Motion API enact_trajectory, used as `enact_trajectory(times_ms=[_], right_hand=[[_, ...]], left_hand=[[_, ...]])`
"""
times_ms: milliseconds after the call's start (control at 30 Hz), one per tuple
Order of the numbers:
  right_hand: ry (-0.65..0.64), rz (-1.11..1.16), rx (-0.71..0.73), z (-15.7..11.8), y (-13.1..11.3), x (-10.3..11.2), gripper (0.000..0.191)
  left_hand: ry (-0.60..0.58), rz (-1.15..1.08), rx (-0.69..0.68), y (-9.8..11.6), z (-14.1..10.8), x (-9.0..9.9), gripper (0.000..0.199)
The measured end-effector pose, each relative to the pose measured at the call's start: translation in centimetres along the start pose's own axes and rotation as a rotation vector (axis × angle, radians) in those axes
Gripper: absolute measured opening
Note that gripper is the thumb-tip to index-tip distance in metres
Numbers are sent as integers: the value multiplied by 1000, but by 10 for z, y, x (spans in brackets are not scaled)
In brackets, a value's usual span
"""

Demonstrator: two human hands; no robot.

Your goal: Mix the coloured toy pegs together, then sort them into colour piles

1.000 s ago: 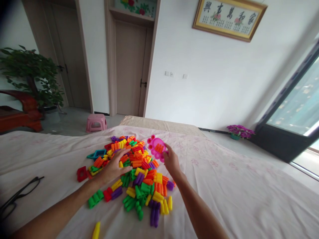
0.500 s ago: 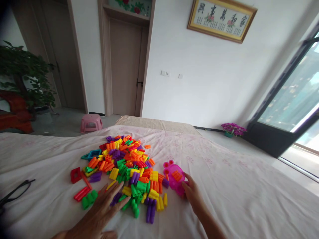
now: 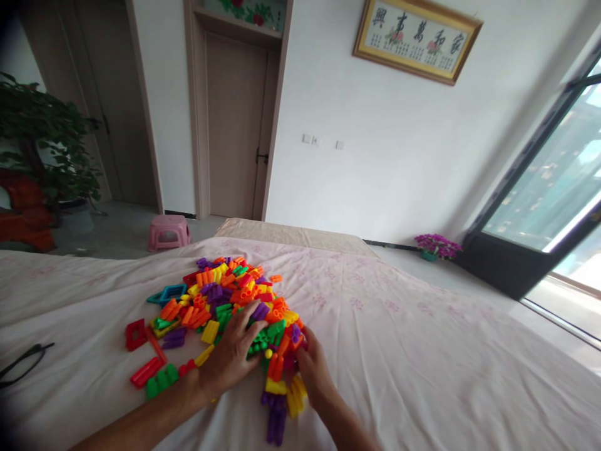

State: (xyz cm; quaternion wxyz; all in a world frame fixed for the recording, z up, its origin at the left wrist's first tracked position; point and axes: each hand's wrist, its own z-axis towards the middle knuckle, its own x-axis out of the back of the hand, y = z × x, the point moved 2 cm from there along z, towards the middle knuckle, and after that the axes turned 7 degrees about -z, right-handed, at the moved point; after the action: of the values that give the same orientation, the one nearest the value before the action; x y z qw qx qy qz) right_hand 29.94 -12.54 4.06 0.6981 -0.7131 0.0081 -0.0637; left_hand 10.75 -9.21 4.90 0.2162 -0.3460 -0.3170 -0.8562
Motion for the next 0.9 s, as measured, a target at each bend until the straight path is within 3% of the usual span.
enact_trajectory(times_ms=[267, 467, 567, 633, 767, 900], right_hand=[[88, -261, 189, 38, -34, -21, 56], [162, -676, 393, 62, -66, -39, 52], [214, -757, 459, 68, -68, -35, 52], [261, -723, 425, 71, -61, -24, 53], [301, -526, 225, 69, -34, 11, 58], [328, -425, 92, 58, 0, 49, 65]], left_hand=[[168, -42, 99, -24, 35, 15, 43], [210, 133, 204, -60, 57, 32, 50], [235, 199, 295, -76, 58, 41, 43], [262, 220, 302, -79, 52, 47, 42], [227, 227, 170, -56, 22, 49, 58], [-25, 166, -102, -2, -19, 37, 54]])
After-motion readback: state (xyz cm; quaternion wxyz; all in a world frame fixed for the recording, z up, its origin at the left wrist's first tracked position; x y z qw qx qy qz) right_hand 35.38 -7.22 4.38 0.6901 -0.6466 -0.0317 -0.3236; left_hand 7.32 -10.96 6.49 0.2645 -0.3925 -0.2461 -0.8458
